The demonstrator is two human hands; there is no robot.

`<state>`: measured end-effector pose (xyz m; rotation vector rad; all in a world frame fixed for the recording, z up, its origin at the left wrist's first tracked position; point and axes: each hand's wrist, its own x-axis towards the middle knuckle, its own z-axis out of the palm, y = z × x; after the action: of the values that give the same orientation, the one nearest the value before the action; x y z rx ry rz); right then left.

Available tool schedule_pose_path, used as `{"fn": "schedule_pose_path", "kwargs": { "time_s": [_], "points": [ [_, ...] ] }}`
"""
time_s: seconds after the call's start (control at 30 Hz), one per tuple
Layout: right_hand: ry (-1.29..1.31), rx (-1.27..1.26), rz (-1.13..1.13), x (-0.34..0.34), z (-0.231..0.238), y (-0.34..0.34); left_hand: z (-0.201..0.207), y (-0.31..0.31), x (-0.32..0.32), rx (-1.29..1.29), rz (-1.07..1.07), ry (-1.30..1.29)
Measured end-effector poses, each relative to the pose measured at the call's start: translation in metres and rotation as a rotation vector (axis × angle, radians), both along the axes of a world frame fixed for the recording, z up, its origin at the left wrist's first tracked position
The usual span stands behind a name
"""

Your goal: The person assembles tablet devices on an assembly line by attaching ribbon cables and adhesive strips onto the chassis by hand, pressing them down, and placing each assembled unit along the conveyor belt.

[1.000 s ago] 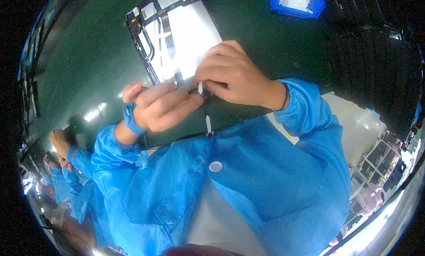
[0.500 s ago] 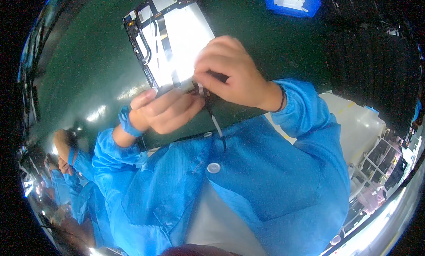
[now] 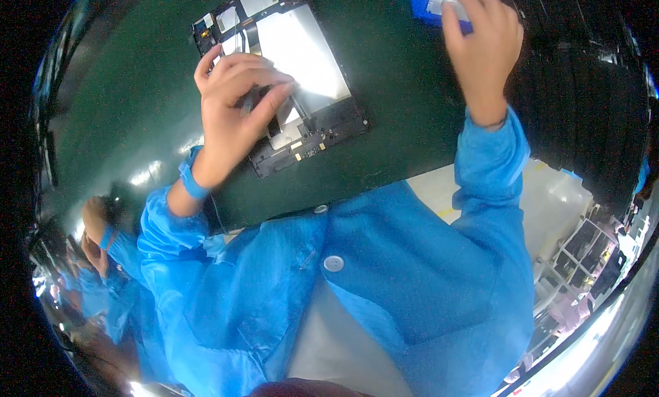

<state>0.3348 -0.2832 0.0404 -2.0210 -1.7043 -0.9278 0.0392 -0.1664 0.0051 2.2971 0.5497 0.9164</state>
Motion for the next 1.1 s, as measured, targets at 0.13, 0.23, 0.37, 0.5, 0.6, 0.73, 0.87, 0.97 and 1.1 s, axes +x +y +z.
{"fn": "schedule_pose_path", "kwargs": {
  "time_s": [0.13,0.23,0.37,0.5,0.6,0.73,0.87,0.97,1.1],
  "points": [
    [0.323,-0.165,0.479,-0.079,-0.012,-0.007,-0.003,0.007,-0.005,0.053,0.09,0.107],
    [0.427,-0.323,0.57,-0.13,-0.023,-0.023,-0.002,0.009,-0.002,0.083,0.095,0.127],
    [0.473,-0.307,0.536,-0.144,-0.024,-0.026,-0.003,0.01,-0.003,0.084,0.094,0.13],
    [0.486,-0.3,0.522,-0.146,-0.025,-0.024,-0.005,0.012,-0.004,0.08,0.102,0.122],
    [0.498,-0.311,0.506,-0.147,-0.023,-0.022,-0.004,0.014,-0.004,0.055,0.1,0.162],
    [0.468,-0.271,0.51,-0.147,-0.029,-0.019,-0.003,0.015,-0.004,0.077,0.102,0.157],
    [0.497,-0.277,0.511,-0.147,-0.028,-0.017,-0.003,0.017,-0.004,0.07,0.104,0.168],
    [0.518,-0.278,0.508,-0.15,-0.027,-0.013,-0.002,0.02,-0.007,0.065,0.114,0.163],
    [0.513,-0.285,0.506,-0.147,-0.028,-0.017,-0.005,0.015,-0.004,0.06,0.12,0.154]
  ]
}}
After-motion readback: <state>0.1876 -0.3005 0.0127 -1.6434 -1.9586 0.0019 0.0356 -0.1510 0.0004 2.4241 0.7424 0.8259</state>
